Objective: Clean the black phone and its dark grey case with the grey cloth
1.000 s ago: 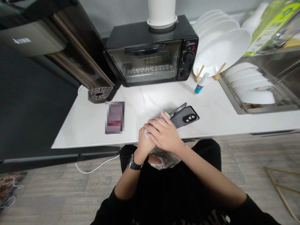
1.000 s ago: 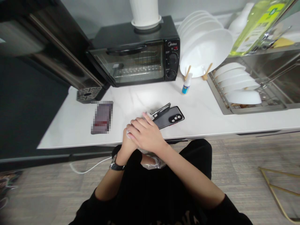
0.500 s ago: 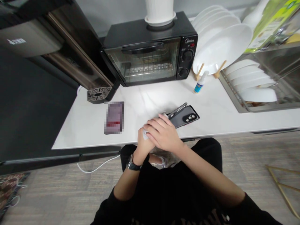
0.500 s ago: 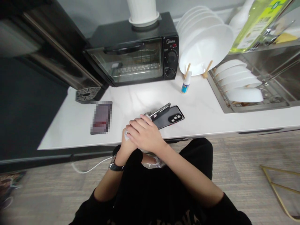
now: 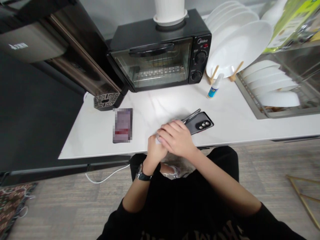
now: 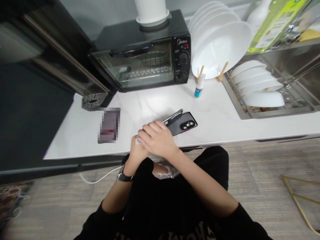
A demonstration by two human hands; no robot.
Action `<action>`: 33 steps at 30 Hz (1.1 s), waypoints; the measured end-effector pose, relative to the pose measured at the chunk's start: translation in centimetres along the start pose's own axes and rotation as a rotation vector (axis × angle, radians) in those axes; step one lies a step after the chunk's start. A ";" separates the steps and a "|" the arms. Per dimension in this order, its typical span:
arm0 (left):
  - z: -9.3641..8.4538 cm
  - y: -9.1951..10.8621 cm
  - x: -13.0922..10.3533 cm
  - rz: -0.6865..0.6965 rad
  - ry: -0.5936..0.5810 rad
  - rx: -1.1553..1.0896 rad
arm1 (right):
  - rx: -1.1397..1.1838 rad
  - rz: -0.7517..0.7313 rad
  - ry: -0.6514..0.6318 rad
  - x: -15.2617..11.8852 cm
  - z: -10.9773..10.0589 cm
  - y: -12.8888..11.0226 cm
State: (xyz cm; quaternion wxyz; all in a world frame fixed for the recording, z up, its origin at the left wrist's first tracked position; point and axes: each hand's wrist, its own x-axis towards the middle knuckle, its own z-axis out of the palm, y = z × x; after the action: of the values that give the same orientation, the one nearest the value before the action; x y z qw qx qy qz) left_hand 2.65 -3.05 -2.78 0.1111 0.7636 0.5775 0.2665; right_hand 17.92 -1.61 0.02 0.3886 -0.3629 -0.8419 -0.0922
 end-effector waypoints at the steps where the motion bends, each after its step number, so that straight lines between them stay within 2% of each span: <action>1: -0.2 0.2 0.0 -0.005 -0.002 -0.022 | -0.031 0.075 -0.003 -0.2 -0.4 1.2; 4: -0.8 1.1 0.2 -0.028 -0.012 -0.117 | -0.149 0.375 0.003 -0.6 -1.8 4.8; 6: -0.9 1.3 0.3 -0.035 -0.009 -0.150 | -0.189 0.472 0.003 -0.5 -2.2 5.0; 8: -0.8 1.1 0.5 -0.019 0.027 -0.134 | -0.151 0.387 -0.037 -0.3 -1.8 3.3; 11: -0.8 0.6 0.6 0.017 0.099 -0.116 | -0.013 0.064 -0.080 0.4 -0.8 0.1; 13: -1.6 1.0 0.6 0.032 0.132 -0.116 | 0.030 -0.045 -0.001 0.7 -0.8 -0.4; 14: -2.3 1.5 0.7 0.038 0.157 -0.128 | 0.042 -0.035 0.067 0.8 -1.1 -0.1; 17: -4.7 4.2 1.0 0.043 0.297 -0.233 | 0.132 0.195 0.247 0.8 -2.4 2.3; 20: -5.9 6.7 2.1 0.070 0.339 -0.318 | 0.322 0.490 0.325 0.3 -3.0 4.0; 22: -5.5 7.6 3.0 0.096 0.331 -0.348 | 0.447 0.629 0.336 -0.2 -2.5 4.1; 25: -3.3 7.5 4.1 0.069 0.323 -0.447 | 0.529 0.733 0.337 -0.9 -1.3 3.4; 29: -0.4 6.9 4.4 0.041 0.257 -0.466 | 0.506 0.747 0.366 -0.5 -1.0 2.4; 33: 0.6 6.8 4.0 0.088 0.224 -0.492 | 0.386 0.712 0.474 1.4 -2.6 1.5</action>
State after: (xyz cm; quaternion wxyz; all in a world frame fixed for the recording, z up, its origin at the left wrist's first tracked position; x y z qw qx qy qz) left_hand 9.33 -1.34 1.05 0.2168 0.7038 0.4704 0.4862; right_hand 19.88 -0.88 2.60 0.6381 -0.5192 -0.5548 0.1246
